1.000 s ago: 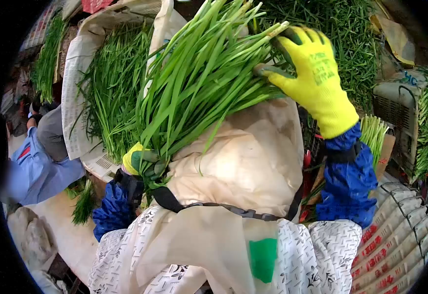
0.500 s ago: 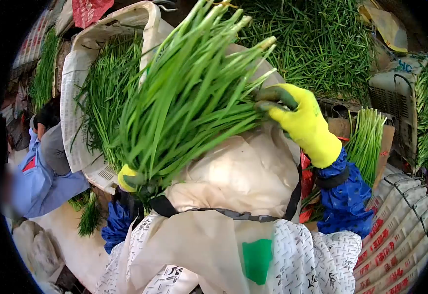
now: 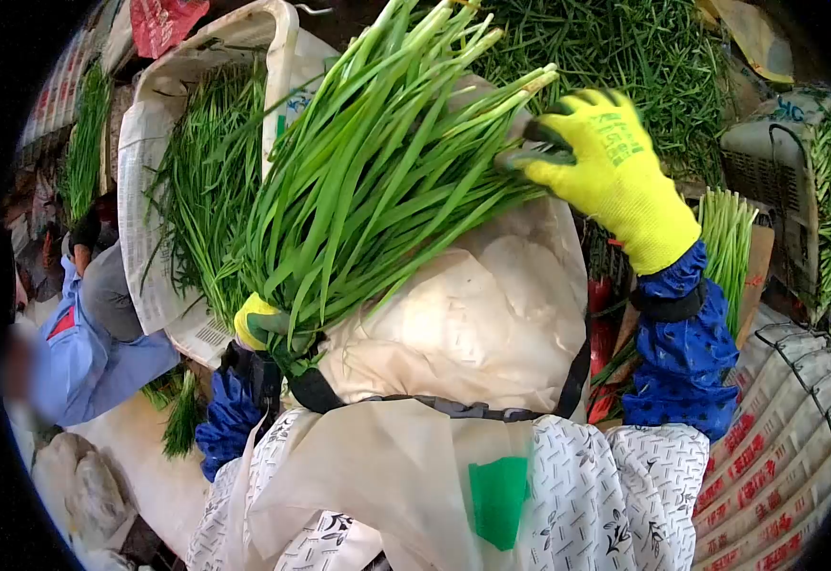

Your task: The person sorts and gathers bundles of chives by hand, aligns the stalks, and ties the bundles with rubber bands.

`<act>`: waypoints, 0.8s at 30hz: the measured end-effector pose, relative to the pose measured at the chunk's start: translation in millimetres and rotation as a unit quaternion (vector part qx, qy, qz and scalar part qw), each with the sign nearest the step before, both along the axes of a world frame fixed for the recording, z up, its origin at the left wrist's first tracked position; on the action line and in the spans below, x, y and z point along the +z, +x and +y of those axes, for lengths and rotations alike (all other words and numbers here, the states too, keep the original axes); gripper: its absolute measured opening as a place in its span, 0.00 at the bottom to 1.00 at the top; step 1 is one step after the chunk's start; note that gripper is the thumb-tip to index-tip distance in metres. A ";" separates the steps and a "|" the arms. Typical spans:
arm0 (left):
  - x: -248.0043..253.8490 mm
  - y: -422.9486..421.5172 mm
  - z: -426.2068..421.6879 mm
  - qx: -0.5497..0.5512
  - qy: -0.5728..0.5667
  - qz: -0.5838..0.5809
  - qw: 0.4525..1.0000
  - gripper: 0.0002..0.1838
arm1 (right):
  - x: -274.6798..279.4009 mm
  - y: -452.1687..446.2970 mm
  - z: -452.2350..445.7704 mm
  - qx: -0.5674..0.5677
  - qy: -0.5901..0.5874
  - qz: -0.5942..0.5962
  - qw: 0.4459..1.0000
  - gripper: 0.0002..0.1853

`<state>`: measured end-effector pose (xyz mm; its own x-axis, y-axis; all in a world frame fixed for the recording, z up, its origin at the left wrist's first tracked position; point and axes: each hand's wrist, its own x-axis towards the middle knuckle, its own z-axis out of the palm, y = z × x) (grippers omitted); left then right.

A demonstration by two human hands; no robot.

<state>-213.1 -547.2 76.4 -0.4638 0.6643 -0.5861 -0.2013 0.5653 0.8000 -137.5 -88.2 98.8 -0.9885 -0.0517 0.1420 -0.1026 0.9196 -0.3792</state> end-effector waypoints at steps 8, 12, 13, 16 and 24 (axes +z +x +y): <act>0.6 -8.8 -14.2 0.032 -0.012 -0.069 0.997 0.23 | -1.7 15.6 -36.1 0.066 -0.197 -0.042 0.977 0.13; 13.4 -9.1 6.2 0.081 0.026 -0.171 0.982 0.21 | -3.7 14.6 -31.6 0.021 -0.256 -0.058 0.965 0.11; 7.6 -12.6 -1.1 0.092 0.029 -0.247 0.964 0.20 | -2.2 13.9 -27.8 -0.010 -0.282 -0.071 0.957 0.11; 0.2 -20.1 -10.6 0.037 0.017 -0.252 0.967 0.16 | -22.6 11.1 -10.5 -0.100 -0.153 -0.088 0.979 0.11; 22.6 -18.5 10.5 0.042 -0.049 -0.089 0.994 0.14 | 39.2 -34.0 42.7 -0.166 0.077 0.050 0.982 0.18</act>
<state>-231.6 -536.7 99.0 -0.3978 0.5634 -0.7241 -0.3840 0.6145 0.6891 -171.5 -45.6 138.0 -0.9361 0.2421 0.2551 0.1826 0.9545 -0.2356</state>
